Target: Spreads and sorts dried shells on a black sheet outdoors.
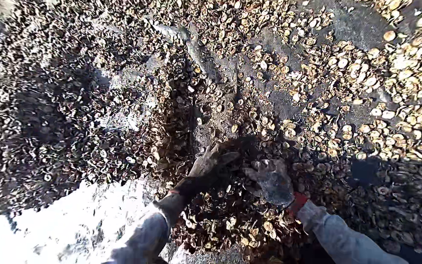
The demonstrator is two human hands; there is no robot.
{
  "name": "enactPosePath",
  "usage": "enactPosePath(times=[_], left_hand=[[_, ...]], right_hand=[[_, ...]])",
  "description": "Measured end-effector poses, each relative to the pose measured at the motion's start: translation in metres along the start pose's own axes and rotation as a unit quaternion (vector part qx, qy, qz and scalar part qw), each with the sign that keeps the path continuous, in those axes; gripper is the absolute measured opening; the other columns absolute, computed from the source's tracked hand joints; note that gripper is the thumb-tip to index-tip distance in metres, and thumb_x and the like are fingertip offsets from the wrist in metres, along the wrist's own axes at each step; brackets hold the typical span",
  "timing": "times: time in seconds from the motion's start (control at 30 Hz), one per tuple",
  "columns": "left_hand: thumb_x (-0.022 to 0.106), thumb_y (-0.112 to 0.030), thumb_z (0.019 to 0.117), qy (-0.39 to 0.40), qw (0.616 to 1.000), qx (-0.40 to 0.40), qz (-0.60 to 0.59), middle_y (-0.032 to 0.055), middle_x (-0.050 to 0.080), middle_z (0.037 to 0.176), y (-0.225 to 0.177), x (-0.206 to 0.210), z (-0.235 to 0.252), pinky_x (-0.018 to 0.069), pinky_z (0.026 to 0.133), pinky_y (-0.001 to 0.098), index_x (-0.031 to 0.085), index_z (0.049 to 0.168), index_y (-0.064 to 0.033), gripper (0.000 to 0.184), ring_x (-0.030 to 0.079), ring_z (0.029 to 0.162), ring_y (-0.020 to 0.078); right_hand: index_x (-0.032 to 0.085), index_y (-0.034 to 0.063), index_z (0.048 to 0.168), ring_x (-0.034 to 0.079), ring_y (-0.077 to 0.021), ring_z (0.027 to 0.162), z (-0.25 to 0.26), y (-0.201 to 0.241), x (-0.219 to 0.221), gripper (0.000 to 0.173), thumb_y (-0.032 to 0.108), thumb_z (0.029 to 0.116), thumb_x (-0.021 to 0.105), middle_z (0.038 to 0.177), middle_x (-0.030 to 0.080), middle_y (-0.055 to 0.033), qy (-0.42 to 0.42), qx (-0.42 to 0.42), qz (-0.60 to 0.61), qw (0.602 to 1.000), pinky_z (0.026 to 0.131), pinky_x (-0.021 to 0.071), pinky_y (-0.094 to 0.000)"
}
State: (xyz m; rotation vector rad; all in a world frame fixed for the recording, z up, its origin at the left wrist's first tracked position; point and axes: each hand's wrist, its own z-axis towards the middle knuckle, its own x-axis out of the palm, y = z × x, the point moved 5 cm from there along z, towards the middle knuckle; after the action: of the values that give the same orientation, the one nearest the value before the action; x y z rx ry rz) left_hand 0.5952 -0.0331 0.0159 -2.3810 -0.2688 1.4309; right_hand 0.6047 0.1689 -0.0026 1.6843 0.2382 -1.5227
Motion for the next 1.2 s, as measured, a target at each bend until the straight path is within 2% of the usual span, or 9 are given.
enactPosePath(times=[0.2,0.3,0.4,0.53,0.6,0.77,0.93,1.1,1.2], left_hand=[[0.059,-0.046,0.0966,-0.206,0.975,-0.013,0.085,0.021,0.015,0.17,0.014,-0.042,0.099,0.0034,0.116,0.0787,0.026,0.164,-0.0284,0.077,0.006,0.155,0.0513],[0.037,-0.048,0.1064,-0.182,0.982,0.043,0.008,0.021,0.02,0.169,-0.01,-0.01,0.099,0.0108,0.121,0.0703,0.032,0.162,-0.0156,0.065,0.013,0.156,0.0453],[0.055,-0.066,0.0954,-0.112,0.987,0.111,-0.016,0.0111,0.035,0.165,-0.007,0.024,0.07,0.0236,0.124,0.0577,0.05,0.152,-0.0202,0.073,0.026,0.155,0.0322],[0.048,-0.083,0.0846,-0.164,0.982,0.091,0.022,0.0131,0.001,0.174,-0.018,0.006,0.099,-0.0049,0.118,0.0765,0.017,0.166,-0.032,0.101,-0.007,0.158,0.0432],[0.058,-0.079,0.0831,-0.152,0.979,0.138,-0.002,0.0173,0.005,0.173,-0.049,0.009,0.115,-0.0046,0.117,0.0774,0.026,0.164,-0.0349,0.098,-0.004,0.157,0.0468],[0.071,-0.04,0.0952,0.079,0.958,0.236,-0.14,0.02,0.062,0.137,-0.133,0.075,0.084,0.0506,0.096,0.0657,0.05,0.15,-0.0225,0.061,0.062,0.122,0.0406],[0.077,-0.028,0.0914,0.108,0.926,0.351,-0.091,0.0088,-0.001,0.174,-0.146,0.113,0.028,0.0216,0.12,0.0681,0.036,0.161,-0.0237,0.081,0.003,0.158,0.045],[0.076,-0.066,0.0789,0.127,0.924,0.36,0.027,0.0203,0.013,0.171,-0.096,0.119,-0.006,0.01,0.122,0.0676,0.037,0.16,-0.0172,0.103,0.008,0.157,0.0446],[0.079,-0.042,0.0875,0.065,0.941,0.332,0.029,0.0266,0.008,0.17,-0.085,0.107,-0.009,0.0164,0.121,0.0678,0.022,0.165,-0.0168,0.099,0.009,0.156,0.0495]], right_hand=[[0.046,0.0358,0.154,0.02,-0.0445,0.155,0.128,-0.071,-0.015,0.081,0.053,0.0802,0.073,0.168,0.027,-0.017,-0.029,0.085,-0.125,0.988,0.121,0.0142,-0.0688],[0.034,0.0374,0.16,0.014,-0.0423,0.157,0.135,-0.094,-0.021,0.102,0.048,0.0676,0.076,0.172,0.016,-0.0144,-0.048,0.135,-0.186,0.972,0.121,0.0095,-0.0701],[0.03,0.0189,0.163,0.012,-0.0432,0.157,0.056,-0.092,-0.03,0.089,0.045,0.09,0.072,0.172,0.013,-0.0181,-0.012,0.147,-0.108,0.983,0.123,0.0121,-0.0689],[0.047,0.014,0.154,0.027,-0.0389,0.154,-0.029,-0.104,-0.045,0.069,0.035,0.0941,0.074,0.166,0.033,-0.0153,0.004,0.24,-0.073,0.968,0.119,0.0237,-0.0668],[0.035,0.0226,0.162,0.014,-0.0386,0.158,-0.042,-0.104,-0.048,0.075,0.053,0.0978,0.061,0.172,0.019,-0.0137,-0.007,0.28,-0.123,0.952,0.123,0.0141,-0.0695],[0.028,0.0362,0.163,0.003,-0.0416,0.159,-0.101,-0.122,-0.056,0.078,0.067,0.0948,0.051,0.174,0.009,-0.0105,-0.038,0.402,-0.202,0.892,0.116,0.0045,-0.0802],[0.019,0.0083,0.165,0.011,-0.043,0.158,-0.162,-0.089,-0.047,0.084,0.037,0.0965,0.06,0.171,0.014,-0.0218,0.016,0.548,-0.218,0.808,0.124,0.0071,-0.0669],[0.028,0.0214,0.164,0.012,-0.0416,0.158,-0.234,0.006,-0.017,0.067,0.052,0.1056,0.04,0.171,0.019,-0.0167,-0.007,0.605,-0.18,0.775,0.121,0.0065,-0.0735],[0.029,0.0236,0.164,0.005,-0.0427,0.159,-0.248,0.007,-0.013,0.073,0.058,0.1019,0.045,0.172,0.013,-0.0178,-0.017,0.638,-0.156,0.754,0.119,0.0019,-0.0759]])
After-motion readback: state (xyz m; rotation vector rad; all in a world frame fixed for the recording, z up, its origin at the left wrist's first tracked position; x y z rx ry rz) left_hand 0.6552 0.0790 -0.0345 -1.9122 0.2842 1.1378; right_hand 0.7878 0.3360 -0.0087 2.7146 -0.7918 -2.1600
